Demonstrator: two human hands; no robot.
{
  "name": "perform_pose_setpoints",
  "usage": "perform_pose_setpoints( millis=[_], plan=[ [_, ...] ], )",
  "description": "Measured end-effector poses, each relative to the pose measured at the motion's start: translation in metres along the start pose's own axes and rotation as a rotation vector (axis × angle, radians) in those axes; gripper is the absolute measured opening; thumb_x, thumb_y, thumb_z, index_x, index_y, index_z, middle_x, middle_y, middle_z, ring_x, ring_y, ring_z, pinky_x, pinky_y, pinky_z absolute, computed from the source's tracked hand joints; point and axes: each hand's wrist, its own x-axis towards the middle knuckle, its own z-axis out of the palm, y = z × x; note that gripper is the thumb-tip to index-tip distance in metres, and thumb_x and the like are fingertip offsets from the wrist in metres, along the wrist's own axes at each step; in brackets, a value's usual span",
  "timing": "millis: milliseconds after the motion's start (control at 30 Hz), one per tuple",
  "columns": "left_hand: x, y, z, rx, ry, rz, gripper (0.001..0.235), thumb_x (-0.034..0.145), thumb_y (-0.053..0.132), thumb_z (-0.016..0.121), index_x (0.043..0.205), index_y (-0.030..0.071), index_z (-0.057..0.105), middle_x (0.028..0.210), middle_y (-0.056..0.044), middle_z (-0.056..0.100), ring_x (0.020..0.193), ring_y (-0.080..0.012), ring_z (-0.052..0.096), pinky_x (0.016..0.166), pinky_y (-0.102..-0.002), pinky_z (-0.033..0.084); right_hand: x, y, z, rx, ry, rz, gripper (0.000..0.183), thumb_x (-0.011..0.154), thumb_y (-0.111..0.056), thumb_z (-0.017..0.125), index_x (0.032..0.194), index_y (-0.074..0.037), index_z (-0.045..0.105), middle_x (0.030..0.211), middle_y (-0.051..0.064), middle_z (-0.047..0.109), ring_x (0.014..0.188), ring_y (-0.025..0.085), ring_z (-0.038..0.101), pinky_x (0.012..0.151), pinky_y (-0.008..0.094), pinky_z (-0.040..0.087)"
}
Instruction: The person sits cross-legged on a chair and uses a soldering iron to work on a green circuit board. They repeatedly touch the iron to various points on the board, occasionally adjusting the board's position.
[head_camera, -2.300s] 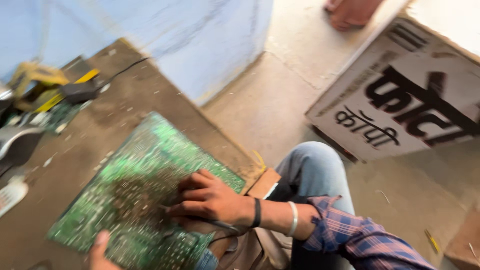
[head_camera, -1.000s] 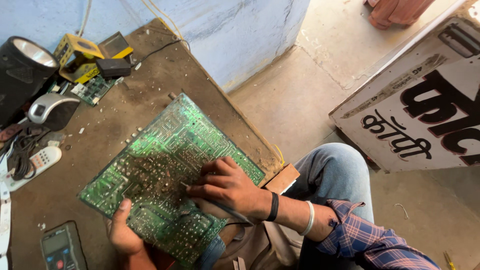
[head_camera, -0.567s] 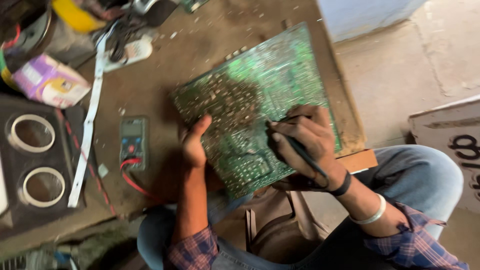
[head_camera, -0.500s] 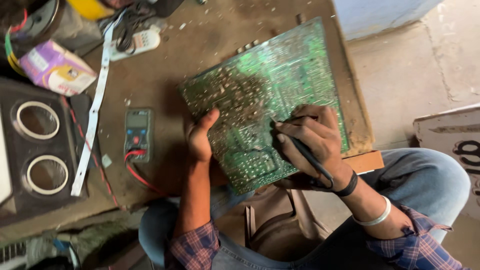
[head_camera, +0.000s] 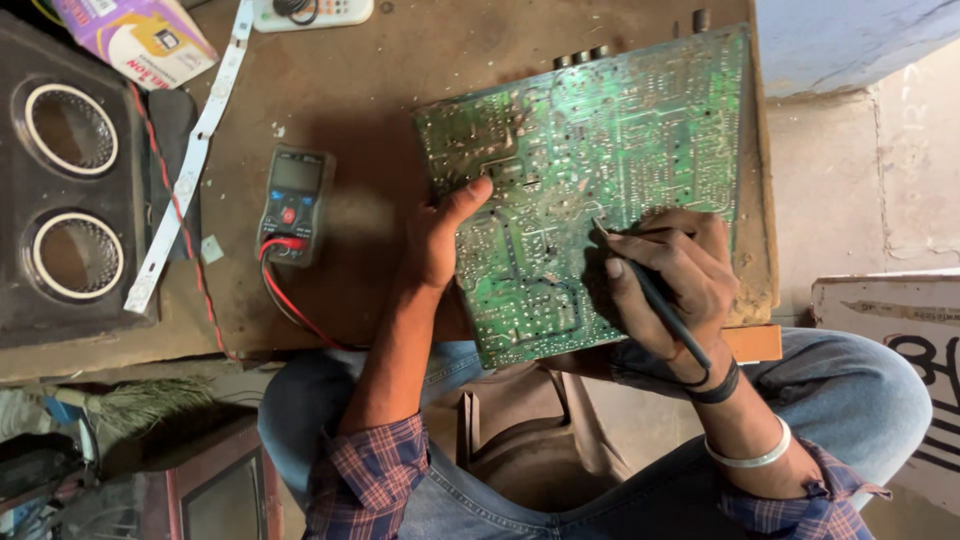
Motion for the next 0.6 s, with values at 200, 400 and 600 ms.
perform_pose_setpoints(
  millis=[200, 400, 600],
  plan=[
    [-0.002, 0.002, 0.000, -0.096, -0.014, -0.145, 0.038, 0.094, 0.028, 0.072, 0.121, 0.001, 0.071, 0.110, -0.004, 0.071, 0.098, -0.0153, 0.064, 0.089, -0.034, 0.052, -0.002, 0.005, 0.007, 0.053, 0.027, -0.098, 0.011, 0.086, -0.009, 0.071, 0.093, 0.000, 0.073, 0.084, 0.010, 0.072, 0.089, 0.027, 0.068, 0.083, 0.037, 0.049],
    [-0.001, 0.007, 0.002, -0.127, -0.073, -0.080, 0.036, 0.094, 0.028, 0.072, 0.120, 0.002, 0.070, 0.109, -0.003, 0.071, 0.098, -0.0148, 0.064, 0.090, -0.033, 0.052, -0.005, 0.007, 0.001, 0.171, -0.054, -0.172, 0.011, 0.085, -0.010, 0.068, 0.088, 0.001, 0.070, 0.080, 0.011, 0.069, 0.088, 0.028, 0.069, 0.076, 0.036, 0.054],
    [0.000, 0.011, 0.002, -0.056, -0.095, -0.015, 0.036, 0.096, 0.029, 0.071, 0.119, 0.001, 0.071, 0.107, -0.003, 0.071, 0.097, -0.0138, 0.062, 0.089, -0.033, 0.051, -0.002, 0.004, 0.001, 0.170, -0.084, -0.171, 0.011, 0.085, -0.009, 0.067, 0.087, 0.001, 0.070, 0.080, 0.011, 0.070, 0.086, 0.029, 0.069, 0.080, 0.040, 0.056]
  ],
)
